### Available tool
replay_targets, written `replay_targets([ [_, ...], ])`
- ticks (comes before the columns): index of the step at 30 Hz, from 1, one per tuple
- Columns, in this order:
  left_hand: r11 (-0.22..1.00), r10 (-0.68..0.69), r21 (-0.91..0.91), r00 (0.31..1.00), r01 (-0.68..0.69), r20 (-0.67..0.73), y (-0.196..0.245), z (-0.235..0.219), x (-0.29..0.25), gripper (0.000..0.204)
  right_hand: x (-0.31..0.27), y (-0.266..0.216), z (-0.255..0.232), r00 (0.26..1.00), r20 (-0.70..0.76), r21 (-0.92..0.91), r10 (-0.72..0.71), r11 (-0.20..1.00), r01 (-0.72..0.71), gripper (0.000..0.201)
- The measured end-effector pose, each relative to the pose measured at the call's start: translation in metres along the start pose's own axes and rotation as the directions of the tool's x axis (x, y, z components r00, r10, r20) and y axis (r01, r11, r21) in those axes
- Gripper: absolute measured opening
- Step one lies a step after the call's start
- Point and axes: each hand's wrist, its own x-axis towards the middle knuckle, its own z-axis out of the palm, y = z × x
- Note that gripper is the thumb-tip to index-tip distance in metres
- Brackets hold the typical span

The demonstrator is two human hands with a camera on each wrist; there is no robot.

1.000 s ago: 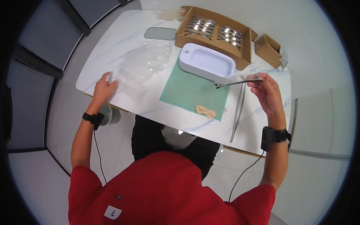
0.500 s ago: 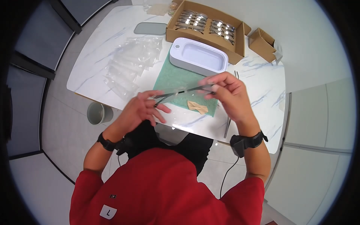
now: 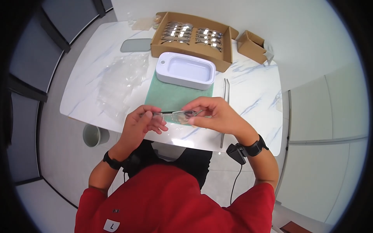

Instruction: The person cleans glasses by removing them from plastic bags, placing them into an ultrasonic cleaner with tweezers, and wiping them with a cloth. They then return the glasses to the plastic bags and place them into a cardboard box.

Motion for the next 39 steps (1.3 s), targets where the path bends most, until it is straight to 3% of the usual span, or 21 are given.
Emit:
replay_targets([
  [3, 0.989, 0.106, 0.096, 0.993, -0.11, 0.045, 0.001, 0.009, 0.003, 0.03, 0.005, -0.013, -0.002, 0.999, 0.042, -0.311, 0.003, 0.95, 0.01, 0.024],
  [7, 0.938, 0.289, 0.194, 0.957, -0.287, 0.02, -0.002, 0.007, 0.006, 0.032, 0.009, -0.043, -0.022, 0.985, -0.004, -0.581, -0.173, 0.802, 0.139, 0.021],
  [9, 0.848, 0.441, 0.334, 0.897, -0.412, -0.011, -0.006, 0.0, 0.007, 0.036, 0.019, -0.05, -0.049, 0.96, -0.092, -0.671, -0.266, 0.729, 0.138, 0.016],
  [11, 0.747, 0.489, 0.519, 0.872, -0.417, -0.003, -0.015, -0.014, 0.002, 0.038, 0.037, -0.053, -0.087, 0.914, -0.213, -0.753, -0.345, 0.655, 0.072, 0.014],
  [13, 0.64, 0.51, 0.657, 0.86, -0.398, 0.023, -0.023, -0.025, -0.001, 0.04, 0.061, -0.053, -0.12, 0.859, -0.376, -0.741, -0.348, 0.669, -0.053, 0.014],
  [15, 0.546, 0.503, 0.754, 0.863, -0.366, 0.055, -0.029, -0.032, -0.003, 0.04, 0.095, -0.026, -0.162, 0.803, -0.399, -0.754, -0.443, 0.657, -0.012, 0.015],
  [18, 0.403, 0.543, 0.833, 0.832, -0.379, 0.116, -0.041, -0.037, -0.002, 0.039, 0.141, 0.023, -0.206, 0.849, -0.402, -0.84, -0.342, 0.508, -0.193, 0.014],
  [22, 0.252, 0.571, 0.891, 0.801, -0.378, 0.179, -0.061, -0.05, -0.001, 0.041, 0.177, 0.065, -0.219, 0.898, -0.359, -0.886, -0.253, 0.395, -0.243, 0.012],
  [23, 0.226, 0.571, 0.901, 0.799, -0.371, 0.186, -0.064, -0.053, -0.001, 0.041, 0.183, 0.071, -0.221, 0.905, -0.325, -0.921, -0.273, 0.311, -0.236, 0.011],
  [28, 0.188, 0.581, 0.908, 0.788, -0.375, 0.205, -0.07, -0.055, 0.002, 0.04, 0.198, 0.098, -0.23, 0.943, -0.15, -0.971, -0.297, -0.134, -0.197, 0.005],
  [31, 0.19, 0.567, 0.909, 0.797, -0.37, 0.205, -0.067, -0.054, 0.004, 0.039, 0.206, 0.105, -0.234, 0.968, -0.097, -0.94, -0.23, -0.298, -0.165, 0.008],
  [37, 0.179, 0.563, 0.916, 0.801, -0.36, 0.204, -0.066, -0.053, 0.004, 0.036, 0.216, 0.113, -0.235, 0.973, -0.086, -0.884, -0.216, -0.433, -0.174, 0.012],
  [39, 0.162, 0.569, 0.919, 0.795, -0.361, 0.212, -0.065, -0.052, 0.005, 0.034, 0.212, 0.103, -0.236, 0.961, -0.112, -0.89, -0.251, -0.406, -0.209, 0.01],
])
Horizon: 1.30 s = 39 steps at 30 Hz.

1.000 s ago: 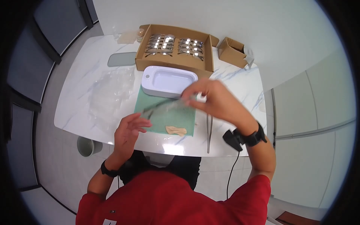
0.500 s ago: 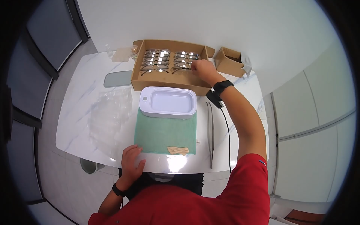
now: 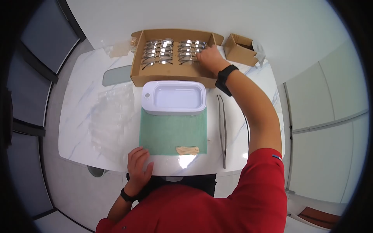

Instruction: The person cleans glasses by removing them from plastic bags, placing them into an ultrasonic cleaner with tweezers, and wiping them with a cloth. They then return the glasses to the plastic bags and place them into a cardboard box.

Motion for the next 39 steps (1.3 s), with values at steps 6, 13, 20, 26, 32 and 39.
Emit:
replay_targets([
  [6, 1.0, -0.009, 0.019, 1.0, 0.009, -0.01, 0.0, 0.003, -0.001, 0.032, -0.043, -0.003, -0.076, 0.918, -0.265, 0.481, 0.296, 0.865, -0.14, 0.02],
  [13, 1.0, 0.0, 0.013, 1.0, 0.0, 0.005, 0.005, 0.003, 0.0, 0.034, -0.188, -0.093, -0.206, 0.869, -0.291, 0.819, 0.4, 0.573, 0.01, 0.019],
  [20, 0.994, 0.042, -0.108, 0.997, -0.034, 0.07, 0.03, 0.017, 0.017, 0.046, -0.244, -0.214, -0.173, 0.976, 0.007, 0.721, 0.217, 0.676, -0.156, 0.027],
  [26, 0.984, 0.156, -0.118, 0.968, -0.134, 0.197, 0.043, 0.056, 0.03, 0.04, -0.248, -0.229, -0.169, 0.939, -0.061, 0.866, 0.338, 0.485, -0.118, 0.012],
  [32, 0.977, 0.212, -0.085, 0.952, -0.198, 0.222, 0.051, 0.043, 0.025, 0.022, -0.264, -0.235, -0.188, 0.895, 0.153, 0.987, 0.42, -0.018, -0.161, 0.017],
  [39, 0.998, 0.05, 0.025, 0.952, -0.06, 0.303, 0.052, 0.045, 0.014, 0.011, -0.252, -0.251, -0.174, 0.814, 0.15, 0.942, 0.561, -0.331, 0.055, 0.018],
])
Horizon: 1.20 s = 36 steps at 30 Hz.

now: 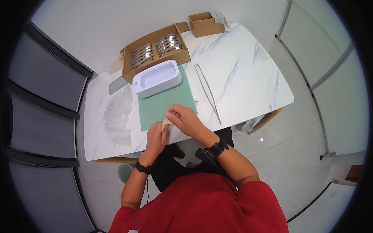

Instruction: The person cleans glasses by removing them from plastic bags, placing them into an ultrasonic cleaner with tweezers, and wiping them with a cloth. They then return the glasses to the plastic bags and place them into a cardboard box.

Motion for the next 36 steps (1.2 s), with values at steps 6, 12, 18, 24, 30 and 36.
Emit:
replay_targets([
  [6, 0.961, -0.087, -0.275, 0.976, 0.029, -0.199, -0.01, 0.011, 0.03, 0.025, 0.026, 0.042, 0.0, 0.99, -0.079, -0.01, -0.116, 0.993, 0.115, 0.015],
  [12, 0.751, -0.324, -0.608, 0.946, 0.257, 0.0, -0.039, 0.025, 0.04, 0.028, 0.028, 0.06, 0.006, 0.97, -0.184, -0.03, -0.156, 0.988, 0.154, 0.016],
  [18, 0.858, -0.237, -0.5, 0.954, 0.116, -0.185, -0.047, 0.042, 0.03, 0.026, 0.023, 0.058, 0.009, 0.943, -0.12, -0.152, -0.309, 0.945, 0.291, 0.017],
  [24, 0.905, -0.2, -0.42, 0.932, 0.059, -0.301, -0.037, 0.045, 0.032, 0.028, 0.021, 0.053, 0.013, 0.895, -0.169, -0.21, -0.414, 0.902, 0.378, 0.022],
  [30, 0.872, -0.228, -0.488, 0.899, 0.018, -0.375, -0.023, 0.044, 0.021, 0.017, 0.021, 0.049, 0.013, 0.895, -0.06, -0.126, -0.443, 0.892, 0.433, 0.021],
  [36, 0.367, -0.478, -0.928, 0.869, 0.066, -0.128, 0.004, -0.035, -0.051, 0.022, 0.013, 0.035, 0.019, 0.887, 0.004, -0.254, -0.461, 0.858, 0.447, 0.02],
])
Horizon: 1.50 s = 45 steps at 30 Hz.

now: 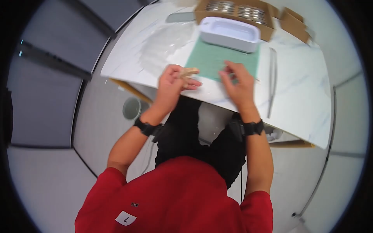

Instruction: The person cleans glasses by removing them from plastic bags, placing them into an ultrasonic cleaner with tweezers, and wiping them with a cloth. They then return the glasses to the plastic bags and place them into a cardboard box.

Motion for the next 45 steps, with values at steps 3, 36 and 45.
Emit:
replay_targets([
  [3, 0.992, 0.029, 0.126, 0.957, 0.007, -0.288, 0.05, -0.094, -0.048, 0.024, -0.003, 0.005, 0.0, 0.998, 0.021, -0.082, 0.06, 0.995, -0.058, 0.011],
  [36, 0.788, -0.084, 0.147, 0.341, 0.598, -0.936, -0.027, -0.579, -0.115, 0.027, -0.014, 0.018, 0.003, 0.907, -0.103, -0.362, 0.409, 0.834, -0.417, 0.019],
  [45, 0.89, -0.13, 0.015, 0.286, 0.455, -0.95, -0.029, -0.56, -0.094, 0.029, -0.014, 0.018, 0.0, 0.916, -0.154, -0.361, 0.371, 0.842, -0.401, 0.022],
])
